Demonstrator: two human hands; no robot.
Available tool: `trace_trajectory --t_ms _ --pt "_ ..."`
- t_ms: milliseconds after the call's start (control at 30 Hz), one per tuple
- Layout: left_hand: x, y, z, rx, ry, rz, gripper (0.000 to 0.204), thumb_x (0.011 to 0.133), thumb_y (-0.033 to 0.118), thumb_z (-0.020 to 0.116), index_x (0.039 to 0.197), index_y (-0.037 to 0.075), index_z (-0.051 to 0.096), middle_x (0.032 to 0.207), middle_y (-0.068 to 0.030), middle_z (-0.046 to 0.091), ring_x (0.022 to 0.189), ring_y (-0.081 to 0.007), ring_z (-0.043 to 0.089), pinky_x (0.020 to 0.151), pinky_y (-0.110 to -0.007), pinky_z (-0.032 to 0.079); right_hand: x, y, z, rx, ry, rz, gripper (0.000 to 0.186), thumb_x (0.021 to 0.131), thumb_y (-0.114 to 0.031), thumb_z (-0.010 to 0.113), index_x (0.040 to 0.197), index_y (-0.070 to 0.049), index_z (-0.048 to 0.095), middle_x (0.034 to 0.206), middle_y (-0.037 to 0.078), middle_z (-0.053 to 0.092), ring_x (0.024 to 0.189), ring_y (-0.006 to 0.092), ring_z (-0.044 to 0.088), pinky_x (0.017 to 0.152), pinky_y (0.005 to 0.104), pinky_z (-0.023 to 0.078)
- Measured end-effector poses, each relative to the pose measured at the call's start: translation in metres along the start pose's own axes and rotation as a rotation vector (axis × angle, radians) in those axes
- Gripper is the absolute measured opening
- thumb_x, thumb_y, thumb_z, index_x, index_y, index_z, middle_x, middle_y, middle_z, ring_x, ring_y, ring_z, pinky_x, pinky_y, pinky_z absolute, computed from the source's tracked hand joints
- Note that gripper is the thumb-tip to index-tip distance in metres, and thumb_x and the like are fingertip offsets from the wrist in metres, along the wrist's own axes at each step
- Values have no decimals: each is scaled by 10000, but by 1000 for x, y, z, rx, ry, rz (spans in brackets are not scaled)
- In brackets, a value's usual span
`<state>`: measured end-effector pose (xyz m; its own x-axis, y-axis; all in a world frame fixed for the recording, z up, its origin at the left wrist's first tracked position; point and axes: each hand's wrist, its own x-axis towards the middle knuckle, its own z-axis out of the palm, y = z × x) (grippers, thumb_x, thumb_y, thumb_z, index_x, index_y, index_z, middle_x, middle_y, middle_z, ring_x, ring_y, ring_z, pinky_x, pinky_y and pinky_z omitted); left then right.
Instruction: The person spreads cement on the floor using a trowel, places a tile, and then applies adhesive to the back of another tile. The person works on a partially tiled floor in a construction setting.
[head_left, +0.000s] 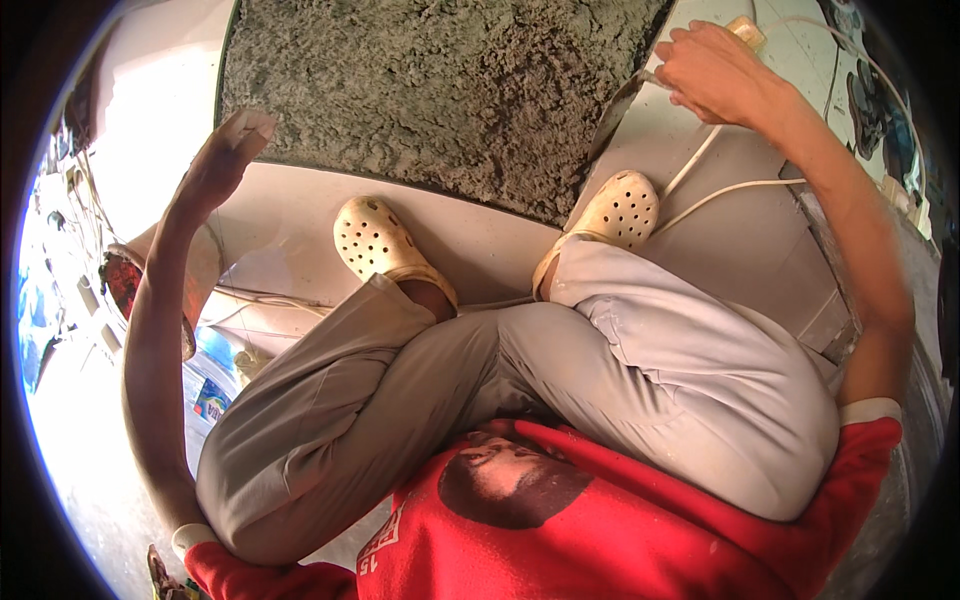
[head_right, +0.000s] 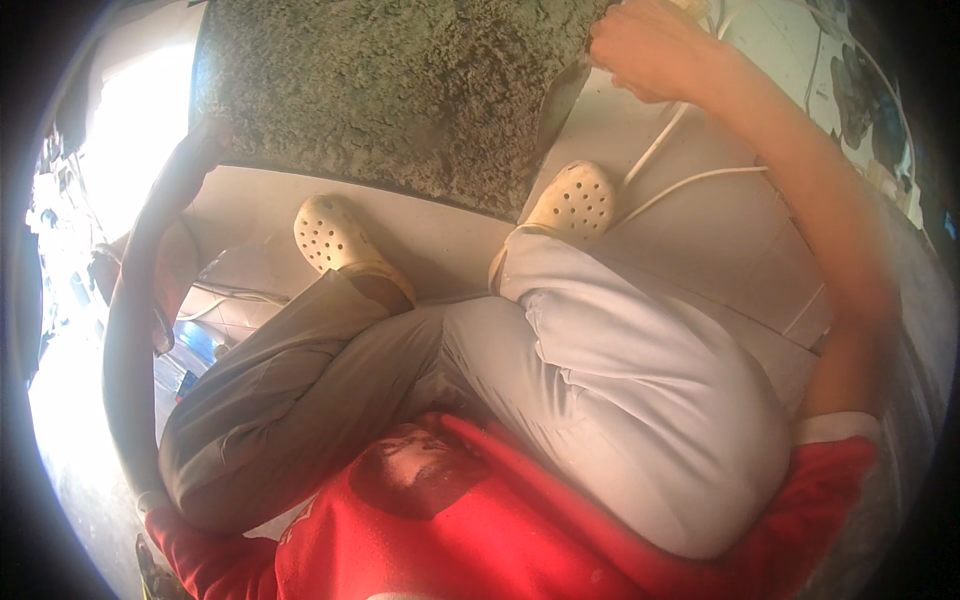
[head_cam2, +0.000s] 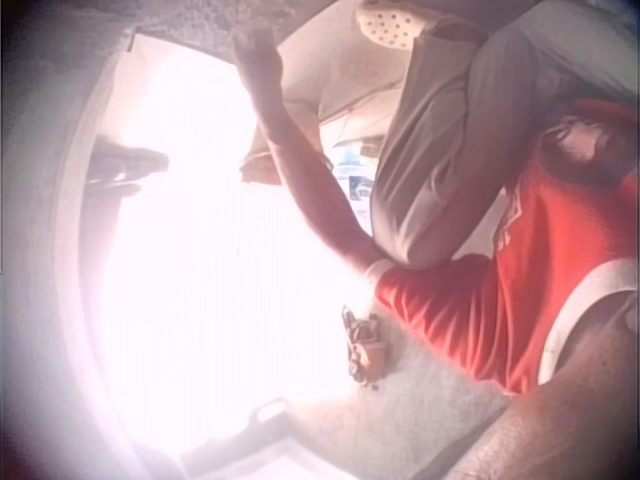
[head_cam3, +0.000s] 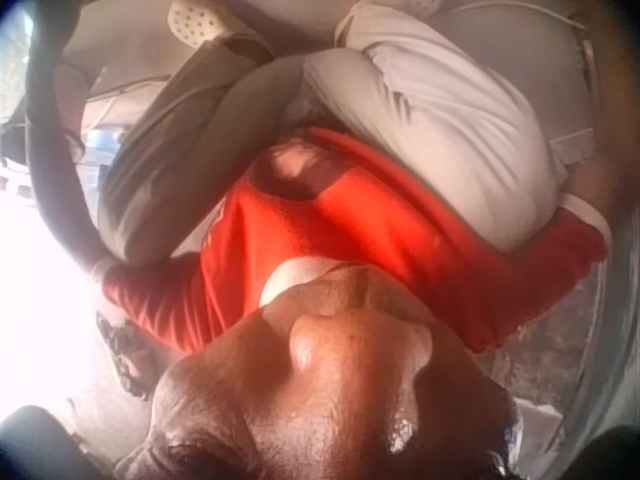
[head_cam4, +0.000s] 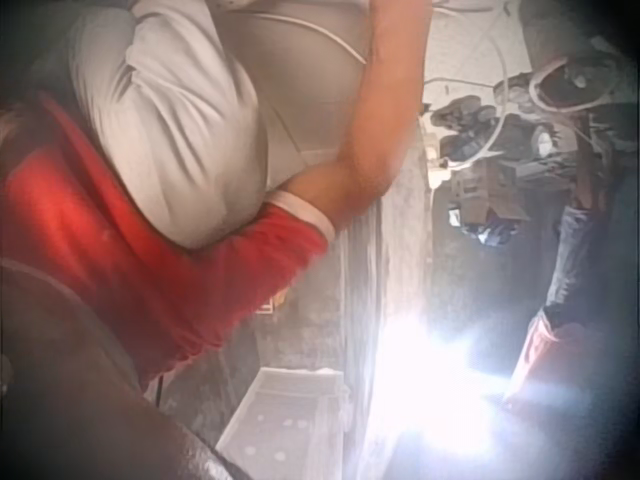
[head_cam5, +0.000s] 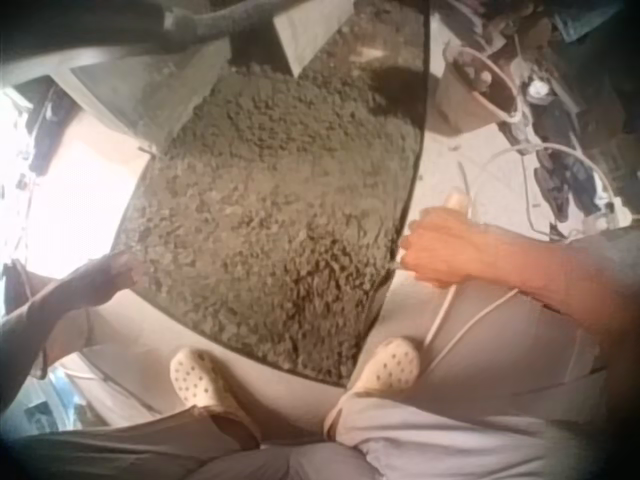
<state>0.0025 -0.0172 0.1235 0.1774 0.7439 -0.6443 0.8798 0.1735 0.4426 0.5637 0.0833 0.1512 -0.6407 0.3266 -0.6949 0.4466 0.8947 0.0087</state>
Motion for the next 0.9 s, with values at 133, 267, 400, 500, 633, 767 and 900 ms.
trace_trajectory --t_ms 133,267,400,500,633,767,900 --pt "-2 -4 0 -30 -14 7 436 1087 386 560 1316 27 655 1171 -135 710 1112 -240 653 1012 -374 487 9 28 -12 -42 -21 119 197 860 -240 750 871 -46 784 878 148 726 919 355 708 817 487 546" --pt "-1 -11 0 -47 -32 9 437 1092 395 555 1319 34 653 1181 -112 713 1120 -220 648 1007 -373 491 8 64 -37 -144 -6 219 211 793 -243 757 840 -40 785 798 176 754 808 388 741 714 491 568" --pt "-1 -23 5 -58 17 54 426 1103 406 562 1293 36 651 1192 -90 714 1133 -200 645 1016 -369 493 -18 70 -58 -246 6 301 169 799 -204 735 846 -49 786 813 206 747 827 394 741 719 511 561" --pt "3 -32 6 -62 6 83 405 1106 404 573 1270 43 652 1207 -85 714 1148 -193 647 1028 -365 494 -28 42 -57 -90 74 242 159 841 -192 741 891 -46 779 899 177 724 934 363 704 822 496 536" --pt "12 -36 5 -60 -17 80 380 1105 383 582 1269 48 654 1224 -84 714 1155 -190 651 1029 -360 499 -11 -30 -17 52 287 -69 152 853 -207 805 916 -70 781 994 72 678 1095 269 623 986 448 470" --pt "15 -32 5 -82 5 94 379 1105 380 579 1282 53 652 1212 -78 715 1133 -184 652 1009 -357 506 2 -64 6 123 241 -164 142 830 -192 806 912 -79 784 983 63 675 1092 261 611 978 427 456" --pt "14 -26 2 -68 -38 80 389 1105 380 577 1305 55 654 1218 -79 718 1141 -180 654 1008 -356 509 10 -73 10 -5 140 -117 121 814 -168 805 905 -92 784 1018 59 694 1091 250 618 983 412 456"
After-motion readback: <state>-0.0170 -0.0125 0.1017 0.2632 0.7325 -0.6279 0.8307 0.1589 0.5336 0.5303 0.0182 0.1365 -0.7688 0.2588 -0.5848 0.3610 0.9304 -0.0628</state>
